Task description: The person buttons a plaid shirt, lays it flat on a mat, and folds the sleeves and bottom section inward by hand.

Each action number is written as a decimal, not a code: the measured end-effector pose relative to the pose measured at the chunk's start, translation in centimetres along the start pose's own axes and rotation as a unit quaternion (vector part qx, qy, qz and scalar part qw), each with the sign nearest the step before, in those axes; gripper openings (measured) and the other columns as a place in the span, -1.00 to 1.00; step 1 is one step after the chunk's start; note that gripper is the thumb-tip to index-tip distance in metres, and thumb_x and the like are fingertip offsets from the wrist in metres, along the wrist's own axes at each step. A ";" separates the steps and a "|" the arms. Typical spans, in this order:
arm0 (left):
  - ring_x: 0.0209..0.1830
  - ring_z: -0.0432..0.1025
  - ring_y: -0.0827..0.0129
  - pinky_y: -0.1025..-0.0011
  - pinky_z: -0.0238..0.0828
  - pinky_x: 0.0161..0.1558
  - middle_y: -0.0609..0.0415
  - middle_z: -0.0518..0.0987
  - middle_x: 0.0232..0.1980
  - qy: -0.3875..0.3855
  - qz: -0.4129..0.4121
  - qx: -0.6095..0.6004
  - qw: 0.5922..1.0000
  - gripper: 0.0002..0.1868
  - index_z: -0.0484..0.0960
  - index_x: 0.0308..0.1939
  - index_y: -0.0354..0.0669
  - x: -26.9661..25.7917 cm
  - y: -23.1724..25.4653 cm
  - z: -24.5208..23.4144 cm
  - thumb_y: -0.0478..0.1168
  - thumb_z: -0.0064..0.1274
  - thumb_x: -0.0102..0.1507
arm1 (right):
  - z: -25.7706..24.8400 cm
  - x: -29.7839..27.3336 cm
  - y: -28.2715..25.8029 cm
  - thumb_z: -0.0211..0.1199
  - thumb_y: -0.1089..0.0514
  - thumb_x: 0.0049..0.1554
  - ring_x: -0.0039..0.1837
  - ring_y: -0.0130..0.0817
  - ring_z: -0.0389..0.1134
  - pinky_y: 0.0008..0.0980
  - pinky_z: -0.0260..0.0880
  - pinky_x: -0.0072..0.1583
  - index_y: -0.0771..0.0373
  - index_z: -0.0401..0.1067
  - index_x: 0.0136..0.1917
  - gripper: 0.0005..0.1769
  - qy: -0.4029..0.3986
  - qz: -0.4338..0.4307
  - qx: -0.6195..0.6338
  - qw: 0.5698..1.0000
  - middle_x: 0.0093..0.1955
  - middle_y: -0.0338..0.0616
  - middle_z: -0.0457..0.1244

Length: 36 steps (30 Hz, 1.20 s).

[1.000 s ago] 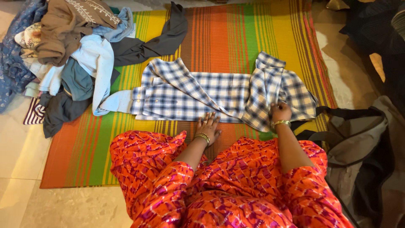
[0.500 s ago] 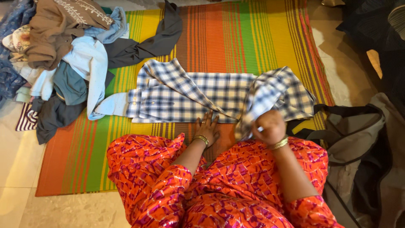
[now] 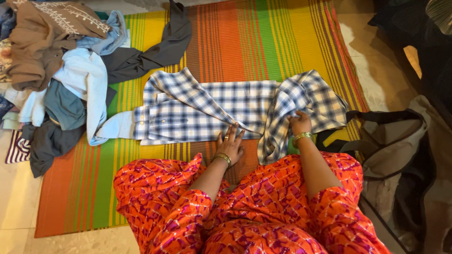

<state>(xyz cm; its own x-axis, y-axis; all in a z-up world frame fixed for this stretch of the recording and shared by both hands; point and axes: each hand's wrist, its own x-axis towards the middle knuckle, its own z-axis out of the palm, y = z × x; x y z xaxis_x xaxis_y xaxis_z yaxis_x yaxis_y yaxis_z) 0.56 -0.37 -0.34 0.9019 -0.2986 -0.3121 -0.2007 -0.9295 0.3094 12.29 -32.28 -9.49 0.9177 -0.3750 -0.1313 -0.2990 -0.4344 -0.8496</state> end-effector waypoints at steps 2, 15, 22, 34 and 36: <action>0.69 -0.40 0.16 -0.18 -0.45 0.53 0.05 -0.38 0.70 -0.001 0.006 0.005 1.000 -0.21 -0.06 0.61 0.17 0.1 -0.1 0.0 0.02 -0.12 0.33 | 0.0 -0.1 0.5 0.48 0.02 0.22 -0.04 -0.28 0.43 -0.31 0.48 0.07 0.26 0.48 0.32 -0.51 0.019 -0.063 -0.010 0.998 0.01 -0.03 0.43; 0.70 -0.38 0.23 -0.17 -0.50 0.55 0.09 -0.26 0.70 -0.013 0.022 0.014 1.000 -0.24 0.02 0.59 0.13 0.4 0.1 0.0 -0.04 -0.11 0.32 | -1.9 -2.0 -5.2 0.19 0.45 0.12 0.00 -0.46 0.40 -0.46 0.46 0.14 0.27 0.50 -0.06 -0.82 0.067 -0.062 0.433 0.897 -0.06 -0.21 0.40; 0.69 -0.40 0.20 -0.20 -0.50 0.52 0.08 -0.27 0.70 -0.033 0.016 0.006 0.999 -0.26 0.03 0.58 0.11 0.8 0.0 0.0 -0.03 -0.13 0.32 | -16.2 -4.6 -8.0 0.14 0.42 0.11 -0.07 -0.40 0.38 -0.36 0.49 0.08 0.23 0.47 -0.13 -0.83 0.338 -0.130 0.169 0.917 -0.10 -0.18 0.40; 0.68 -0.31 0.18 -0.18 -0.45 0.52 0.06 -0.16 0.68 -0.004 0.008 0.004 1.000 -0.28 0.10 0.54 0.15 0.9 0.3 0.2 -0.05 -0.11 0.29 | -10.0 0.6 -4.2 0.44 0.01 0.03 0.30 0.21 0.19 0.03 0.15 0.28 0.23 0.60 0.16 -0.54 0.085 -0.174 -0.200 0.960 0.25 0.27 0.26; 0.68 -0.28 0.18 -0.17 -0.43 0.52 0.08 -0.14 0.68 0.001 0.007 0.003 1.000 -0.27 0.11 0.54 0.16 0.8 0.2 0.3 -0.05 -0.09 0.28 | -5.5 2.8 -2.6 0.48 -0.28 0.02 0.35 0.22 0.19 0.09 0.19 0.23 0.18 0.54 0.25 -0.32 0.002 -0.085 -0.188 0.979 0.29 0.30 0.21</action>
<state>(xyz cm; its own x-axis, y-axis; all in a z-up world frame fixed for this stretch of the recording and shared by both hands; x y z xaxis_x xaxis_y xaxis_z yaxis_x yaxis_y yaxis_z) 1.16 -0.85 -0.81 0.8995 -0.3113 -0.3066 -0.2155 -0.9265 0.3085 14.20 -36.74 -4.84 0.9616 -0.2744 -0.0008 -0.2176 -0.7608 -0.6114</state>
